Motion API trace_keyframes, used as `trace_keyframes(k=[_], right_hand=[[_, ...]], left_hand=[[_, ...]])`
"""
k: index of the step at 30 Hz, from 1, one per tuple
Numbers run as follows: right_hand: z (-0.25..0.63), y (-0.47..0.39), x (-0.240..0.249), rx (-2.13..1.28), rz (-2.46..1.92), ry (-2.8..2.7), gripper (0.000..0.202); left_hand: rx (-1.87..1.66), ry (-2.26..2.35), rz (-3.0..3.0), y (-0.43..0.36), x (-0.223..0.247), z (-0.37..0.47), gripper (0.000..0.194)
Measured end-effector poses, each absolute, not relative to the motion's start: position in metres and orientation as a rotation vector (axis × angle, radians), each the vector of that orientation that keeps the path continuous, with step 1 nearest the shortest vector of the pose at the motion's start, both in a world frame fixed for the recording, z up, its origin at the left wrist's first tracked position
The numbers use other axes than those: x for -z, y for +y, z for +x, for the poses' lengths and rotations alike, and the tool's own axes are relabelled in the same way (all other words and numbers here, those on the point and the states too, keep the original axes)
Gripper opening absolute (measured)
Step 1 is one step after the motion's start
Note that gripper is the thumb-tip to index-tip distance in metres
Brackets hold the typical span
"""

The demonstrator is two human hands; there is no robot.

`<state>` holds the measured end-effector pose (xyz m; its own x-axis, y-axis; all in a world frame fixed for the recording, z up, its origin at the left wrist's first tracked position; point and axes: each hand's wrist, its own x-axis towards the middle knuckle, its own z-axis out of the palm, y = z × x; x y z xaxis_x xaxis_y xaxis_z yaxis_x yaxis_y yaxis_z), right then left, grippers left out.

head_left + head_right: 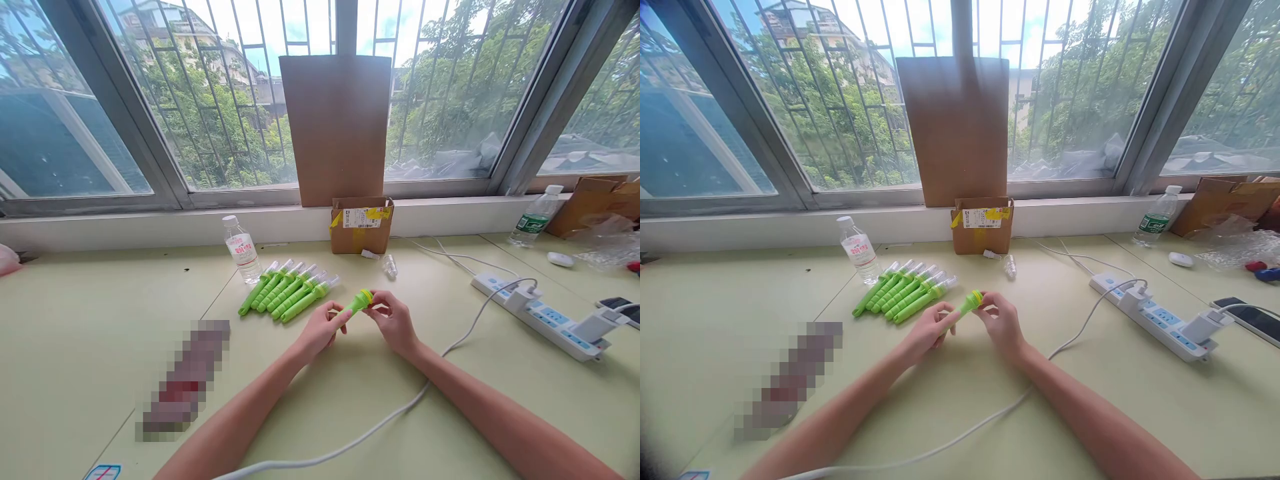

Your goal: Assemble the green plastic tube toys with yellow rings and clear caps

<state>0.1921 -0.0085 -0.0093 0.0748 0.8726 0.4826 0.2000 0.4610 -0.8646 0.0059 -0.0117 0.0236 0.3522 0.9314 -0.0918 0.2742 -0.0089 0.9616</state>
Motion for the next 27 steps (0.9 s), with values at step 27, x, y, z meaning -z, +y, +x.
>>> trace_keyframes(k=[27], right_hand=[[0.194,-0.007,0.007,-0.681,-1.046,-1.532,0.026]], left_hand=[[-0.941,1.225,1.669,-0.02,-0.019,0.011,0.037]])
